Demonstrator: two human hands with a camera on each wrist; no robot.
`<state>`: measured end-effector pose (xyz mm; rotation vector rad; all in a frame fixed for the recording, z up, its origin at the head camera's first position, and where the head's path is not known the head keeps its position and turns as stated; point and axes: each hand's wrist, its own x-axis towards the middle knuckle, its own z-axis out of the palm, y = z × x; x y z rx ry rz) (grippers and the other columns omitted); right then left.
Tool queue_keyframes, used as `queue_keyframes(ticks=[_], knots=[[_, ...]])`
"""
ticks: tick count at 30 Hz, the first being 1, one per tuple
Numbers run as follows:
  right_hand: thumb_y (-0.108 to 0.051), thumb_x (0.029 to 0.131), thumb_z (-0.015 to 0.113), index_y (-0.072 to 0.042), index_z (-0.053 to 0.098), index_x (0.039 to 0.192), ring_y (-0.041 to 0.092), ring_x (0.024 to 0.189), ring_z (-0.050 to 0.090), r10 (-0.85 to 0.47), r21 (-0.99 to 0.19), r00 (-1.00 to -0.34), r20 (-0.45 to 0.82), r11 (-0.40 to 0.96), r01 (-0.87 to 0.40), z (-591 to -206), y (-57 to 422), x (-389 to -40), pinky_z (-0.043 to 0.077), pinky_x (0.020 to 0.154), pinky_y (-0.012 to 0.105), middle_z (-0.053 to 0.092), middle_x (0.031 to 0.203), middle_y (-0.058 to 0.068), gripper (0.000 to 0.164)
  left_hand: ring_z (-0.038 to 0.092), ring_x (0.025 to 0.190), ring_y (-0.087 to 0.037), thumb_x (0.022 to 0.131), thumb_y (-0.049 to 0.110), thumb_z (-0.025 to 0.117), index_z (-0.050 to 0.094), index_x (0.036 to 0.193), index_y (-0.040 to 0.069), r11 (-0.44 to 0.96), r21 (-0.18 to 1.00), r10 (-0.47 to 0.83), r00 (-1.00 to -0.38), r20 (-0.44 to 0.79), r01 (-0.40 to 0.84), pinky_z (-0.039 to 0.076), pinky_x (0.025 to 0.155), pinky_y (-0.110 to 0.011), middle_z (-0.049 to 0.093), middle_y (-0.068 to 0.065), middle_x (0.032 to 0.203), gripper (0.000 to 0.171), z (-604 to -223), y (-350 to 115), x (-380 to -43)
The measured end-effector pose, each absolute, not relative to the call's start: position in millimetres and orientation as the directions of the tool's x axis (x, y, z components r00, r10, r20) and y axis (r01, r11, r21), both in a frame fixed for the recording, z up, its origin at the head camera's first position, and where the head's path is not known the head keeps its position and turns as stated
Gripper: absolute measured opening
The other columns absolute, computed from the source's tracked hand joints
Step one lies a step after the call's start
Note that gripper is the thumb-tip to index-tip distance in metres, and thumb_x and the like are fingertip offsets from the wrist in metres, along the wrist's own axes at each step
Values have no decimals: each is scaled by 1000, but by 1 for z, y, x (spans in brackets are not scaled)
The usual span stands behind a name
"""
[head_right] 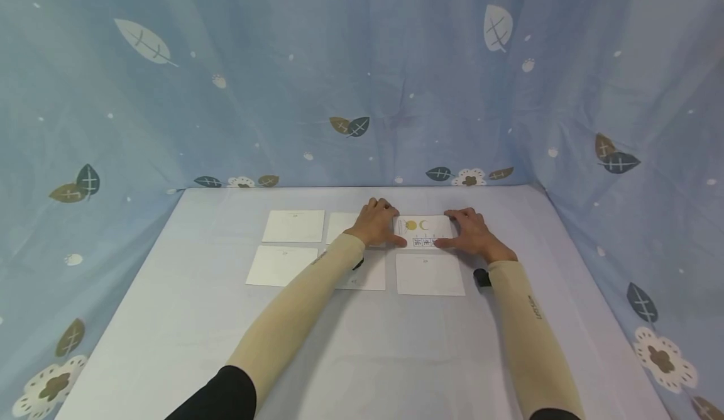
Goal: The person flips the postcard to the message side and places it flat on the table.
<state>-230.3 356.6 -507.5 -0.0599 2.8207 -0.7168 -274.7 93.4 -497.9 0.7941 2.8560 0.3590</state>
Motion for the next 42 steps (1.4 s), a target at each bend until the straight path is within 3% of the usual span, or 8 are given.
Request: queue_keyframes(ticks=[16, 24, 32, 36, 39, 42], knots=[[-49, 82, 82, -2, 30, 155, 45, 128, 31, -108, -526, -979, -174, 850, -1, -509, 358, -227, 31, 106, 66, 34, 144, 29, 101, 41, 111, -22, 76, 50, 87, 51, 140, 20, 803, 426, 475, -880, -35, 416, 34, 107, -39, 55, -4, 128, 79, -502, 93, -268], [-34, 85, 84, -1, 30, 151, 42, 125, 39, -99, -591, -988, -122, 807, -8, -506, 355, -224, 35, 107, 60, 42, 142, 26, 91, 45, 102, -20, 74, 40, 92, 44, 137, 22, 773, 485, 468, -884, -1, 409, 36, 101, -36, 65, 0, 117, 80, -500, 96, -265], [-27, 92, 77, -10, 32, 149, 32, 99, 49, -51, -612, -993, -106, 790, 25, -499, 361, -216, 44, 82, 44, 51, 124, 19, 75, 50, 95, -19, 79, 34, 89, 37, 146, 25, 764, 516, 444, -896, 13, 386, 38, 95, -36, 69, 0, 116, 86, -501, 102, -260], [-29, 93, 76, -11, 28, 154, 31, 96, 50, -43, -614, -993, -110, 789, 34, -498, 362, -214, 44, 78, 41, 52, 120, 17, 79, 53, 92, -17, 81, 33, 88, 30, 156, 25, 768, 515, 436, -900, 16, 381, 41, 98, -39, 68, 4, 100, 95, -502, 102, -259], [-30, 94, 75, -10, 27, 157, 32, 97, 53, -47, -620, -994, -102, 784, 26, -497, 363, -212, 45, 80, 42, 55, 120, 17, 81, 54, 88, -16, 84, 32, 86, 37, 155, 20, 760, 526, 438, -899, 18, 380, 43, 95, -38, 63, 7, 91, 87, -501, 101, -257], [-31, 95, 73, -8, 30, 157, 32, 99, 56, -43, -636, -995, -94, 771, 26, -496, 366, -210, 46, 84, 45, 58, 119, 18, 78, 55, 85, -15, 88, 30, 82, 47, 148, 15, 742, 547, 443, -896, 34, 388, 44, 89, -36, 64, 6, 94, 71, -502, 99, -256]])
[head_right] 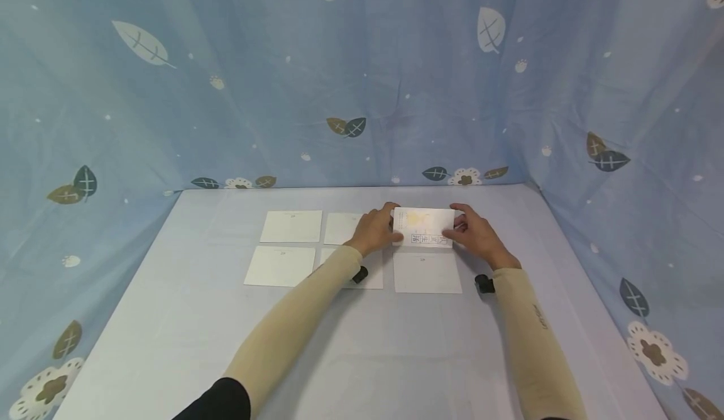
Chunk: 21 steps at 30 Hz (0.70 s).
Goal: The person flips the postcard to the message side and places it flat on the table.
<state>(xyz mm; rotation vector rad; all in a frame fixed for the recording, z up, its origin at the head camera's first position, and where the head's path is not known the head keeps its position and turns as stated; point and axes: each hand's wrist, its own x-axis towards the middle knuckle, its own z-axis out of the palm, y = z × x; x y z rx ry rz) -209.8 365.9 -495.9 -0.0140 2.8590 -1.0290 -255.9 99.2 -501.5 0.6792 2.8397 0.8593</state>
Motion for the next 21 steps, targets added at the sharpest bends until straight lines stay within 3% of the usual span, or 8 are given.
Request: queue_keyframes(ticks=[5, 8, 13, 21], knots=[[-36, 99, 67, -2, 49, 142, 34, 103, 59, -26, -668, -998, -65, 744, 24, -496, 371, -209, 45, 89, 48, 65, 115, 20, 58, 61, 88, -14, 100, 30, 65, 58, 133, 13, 712, 585, 437, -897, 65, 389, 45, 86, -33, 71, 2, 104, 38, -500, 97, -255], [-39, 100, 64, -1, 59, 128, 34, 106, 58, -19, -662, -998, -58, 749, 25, -495, 373, -208, 45, 89, 47, 66, 115, 18, 48, 61, 85, -14, 104, 33, 56, 65, 117, 14, 690, 600, 433, -895, 106, 405, 46, 80, -30, 73, 3, 99, 24, -498, 96, -255], [-44, 101, 62, -5, 67, 120, 32, 104, 56, -5, -663, -999, -54, 748, 32, -491, 373, -203, 43, 86, 44, 65, 112, 15, 43, 55, 75, -13, 106, 35, 53, 66, 96, 16, 655, 622, 426, -890, 166, 429, 43, 66, -26, 65, 5, 87, 25, -496, 95, -255], [-49, 100, 60, -7, 68, 108, 31, 95, 54, -25, -662, -999, -20, 749, -5, -487, 374, -200, 42, 77, 41, 62, 104, 14, 44, 53, 70, -11, 104, 36, 55, 71, 102, 15, 670, 620, 386, -905, 179, 408, 41, 60, -25, 61, 4, 84, 26, -496, 94, -253]])
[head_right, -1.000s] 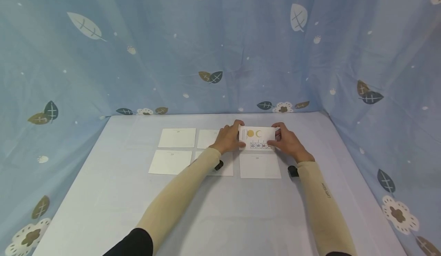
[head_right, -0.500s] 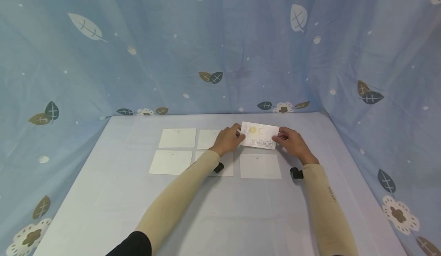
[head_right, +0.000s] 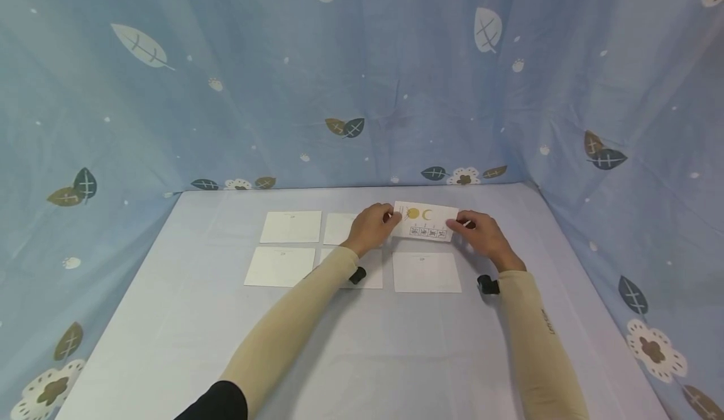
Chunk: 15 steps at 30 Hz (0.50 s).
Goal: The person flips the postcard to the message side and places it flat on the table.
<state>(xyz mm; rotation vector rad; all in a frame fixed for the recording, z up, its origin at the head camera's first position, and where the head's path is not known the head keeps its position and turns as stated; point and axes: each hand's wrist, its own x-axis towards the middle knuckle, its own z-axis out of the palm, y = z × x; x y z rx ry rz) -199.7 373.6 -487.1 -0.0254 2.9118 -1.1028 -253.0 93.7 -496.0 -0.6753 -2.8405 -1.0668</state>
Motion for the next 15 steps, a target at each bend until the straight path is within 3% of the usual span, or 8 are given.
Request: queue_keyframes(ticks=[7, 15], knots=[[-50, 101, 59, -9, 68, 96, 27, 83, 52, -35, -675, -999, -25, 737, -10, -487, 374, -199, 39, 71, 38, 69, 89, 12, 42, 51, 57, -9, 103, 35, 55, 73, 105, 15, 645, 668, 373, -916, 149, 371, 39, 52, -25, 62, 7, 71, 27, -496, 94, -252], [-50, 100, 59, -8, 72, 101, 28, 92, 64, -40, -715, -998, -39, 699, 0, -489, 375, -199, 50, 79, 36, 76, 99, 7, 44, 63, 74, -10, 103, 38, 54, 74, 116, 15, 604, 726, 363, -924, 117, 329, 49, 68, -28, 73, 3, 94, 32, -494, 93, -251]])
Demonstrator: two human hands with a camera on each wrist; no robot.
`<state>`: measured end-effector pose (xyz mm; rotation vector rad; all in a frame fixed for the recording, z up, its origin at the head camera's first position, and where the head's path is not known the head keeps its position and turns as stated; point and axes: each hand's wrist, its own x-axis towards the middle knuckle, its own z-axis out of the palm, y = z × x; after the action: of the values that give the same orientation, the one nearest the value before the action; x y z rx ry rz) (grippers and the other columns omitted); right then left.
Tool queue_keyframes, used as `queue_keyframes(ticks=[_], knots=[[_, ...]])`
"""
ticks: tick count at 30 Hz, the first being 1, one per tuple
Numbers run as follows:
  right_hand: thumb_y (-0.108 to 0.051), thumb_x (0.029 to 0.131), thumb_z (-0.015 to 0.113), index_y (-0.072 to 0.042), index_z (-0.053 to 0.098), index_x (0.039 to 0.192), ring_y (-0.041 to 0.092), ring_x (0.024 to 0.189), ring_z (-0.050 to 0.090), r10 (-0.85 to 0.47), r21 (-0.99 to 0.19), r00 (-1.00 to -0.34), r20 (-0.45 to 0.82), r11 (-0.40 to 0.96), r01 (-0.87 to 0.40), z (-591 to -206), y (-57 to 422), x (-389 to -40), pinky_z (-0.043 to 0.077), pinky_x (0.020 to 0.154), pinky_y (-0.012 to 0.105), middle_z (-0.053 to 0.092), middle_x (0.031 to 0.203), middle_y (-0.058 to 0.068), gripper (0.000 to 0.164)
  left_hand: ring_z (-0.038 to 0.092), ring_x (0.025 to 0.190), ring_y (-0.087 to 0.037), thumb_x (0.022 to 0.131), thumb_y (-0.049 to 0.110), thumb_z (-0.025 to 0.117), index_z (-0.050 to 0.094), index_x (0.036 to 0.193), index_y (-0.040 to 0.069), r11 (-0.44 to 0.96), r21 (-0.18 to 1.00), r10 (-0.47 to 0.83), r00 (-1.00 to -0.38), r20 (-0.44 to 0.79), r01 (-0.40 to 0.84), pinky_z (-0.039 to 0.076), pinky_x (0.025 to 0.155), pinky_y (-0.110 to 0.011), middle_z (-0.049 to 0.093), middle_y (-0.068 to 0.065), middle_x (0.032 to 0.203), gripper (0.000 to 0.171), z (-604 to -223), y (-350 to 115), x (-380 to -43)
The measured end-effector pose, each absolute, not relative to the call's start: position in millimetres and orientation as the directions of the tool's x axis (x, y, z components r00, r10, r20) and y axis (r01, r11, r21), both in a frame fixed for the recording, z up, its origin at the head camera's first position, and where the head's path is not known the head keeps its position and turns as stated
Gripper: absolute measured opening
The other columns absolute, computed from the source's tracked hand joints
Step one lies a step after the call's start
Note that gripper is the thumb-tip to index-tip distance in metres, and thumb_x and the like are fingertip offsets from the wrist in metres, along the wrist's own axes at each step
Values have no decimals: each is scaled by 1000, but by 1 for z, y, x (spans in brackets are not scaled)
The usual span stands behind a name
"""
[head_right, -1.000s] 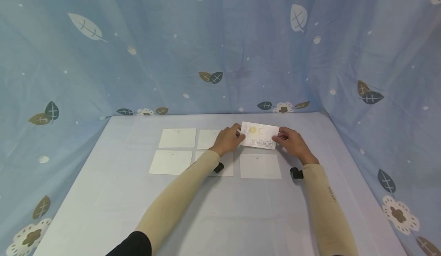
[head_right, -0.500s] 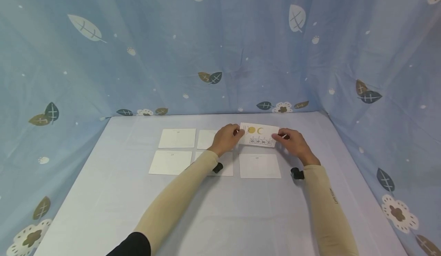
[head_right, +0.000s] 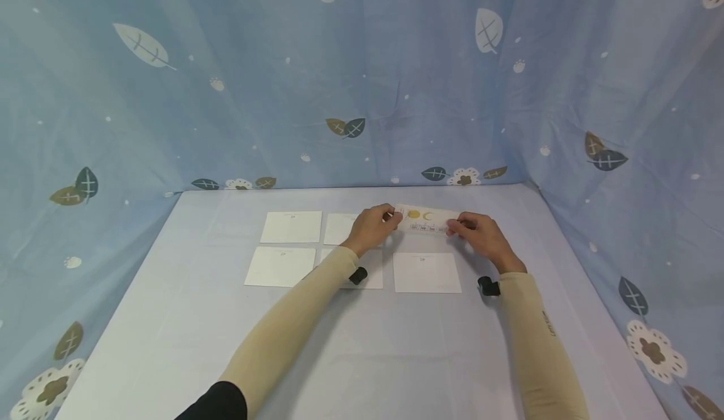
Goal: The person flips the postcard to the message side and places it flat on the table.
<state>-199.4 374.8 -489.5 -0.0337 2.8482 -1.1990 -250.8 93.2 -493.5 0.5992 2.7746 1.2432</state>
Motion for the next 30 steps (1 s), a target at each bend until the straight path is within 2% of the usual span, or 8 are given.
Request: queue_keyframes(ticks=[5, 11, 16, 18, 22, 25, 28, 30], knots=[[-43, 103, 58, -6, 69, 121, 30, 98, 67, -62, -742, -997, -45, 671, -8, -493, 375, -199, 52, 83, 39, 74, 113, 13, 43, 66, 93, -13, 103, 41, 54, 72, 123, 17, 587, 746, 377, -922, 93, 315, 51, 79, -31, 73, 2, 108, 36, -494, 91, -250], [-32, 105, 57, -8, 59, 140, 31, 107, 68, -90, -776, -994, -55, 630, -14, -495, 377, -198, 51, 90, 42, 69, 127, 14, 43, 64, 101, -13, 104, 40, 56, 70, 126, 19, 555, 769, 410, -909, 79, 317, 49, 84, -29, 70, 4, 110, 34, -496, 88, -252], [-21, 107, 55, -3, 56, 142, 35, 109, 67, -139, -808, -990, -21, 585, -65, -491, 374, -196, 50, 94, 49, 65, 132, 18, 39, 63, 103, -14, 103, 36, 58, 69, 127, 15, 518, 795, 429, -900, 79, 317, 49, 86, -31, 70, 3, 110, 34, -500, 86, -255], [-16, 107, 54, -2, 56, 142, 37, 109, 66, -150, -815, -989, -7, 574, -82, -490, 375, -196, 50, 94, 51, 64, 132, 20, 38, 63, 100, -14, 103, 32, 59, 69, 128, 12, 490, 815, 439, -895, 76, 310, 49, 84, -30, 70, 2, 111, 33, -500, 85, -256], [-7, 107, 51, -1, 57, 140, 40, 108, 65, -139, -816, -990, -2, 573, -78, -491, 375, -195, 53, 89, 45, 63, 131, 24, 35, 64, 100, -13, 105, 23, 56, 69, 128, 12, 446, 851, 451, -891, 56, 279, 50, 80, -29, 72, 2, 110, 28, -502, 83, -258], [-9, 108, 47, -4, 58, 140, 38, 108, 64, -117, -811, -993, -20, 583, -52, -496, 376, -197, 50, 84, 38, 62, 131, 23, 35, 63, 108, -13, 107, 19, 50, 69, 128, 13, 430, 869, 445, -895, 32, 245, 50, 86, -30, 73, 6, 107, 29, -503, 81, -259], [-16, 111, 40, -4, 57, 142, 39, 110, 62, -109, -822, -993, -51, 570, -20, -495, 375, -196, 45, 87, 43, 59, 134, 23, 37, 62, 111, -14, 108, 20, 45, 69, 129, 14, 418, 883, 435, -900, 11, 213, 48, 89, -30, 73, 9, 105, 32, -502, 79, -258], [-22, 112, 36, -5, 57, 142, 39, 112, 61, -107, -826, -992, -67, 564, -6, -493, 374, -195, 43, 91, 46, 57, 138, 22, 40, 64, 103, -19, 109, 22, 41, 68, 131, 12, 391, 902, 437, -899, -9, 182, 49, 84, -31, 73, 8, 106, 36, -501, 78, -257]])
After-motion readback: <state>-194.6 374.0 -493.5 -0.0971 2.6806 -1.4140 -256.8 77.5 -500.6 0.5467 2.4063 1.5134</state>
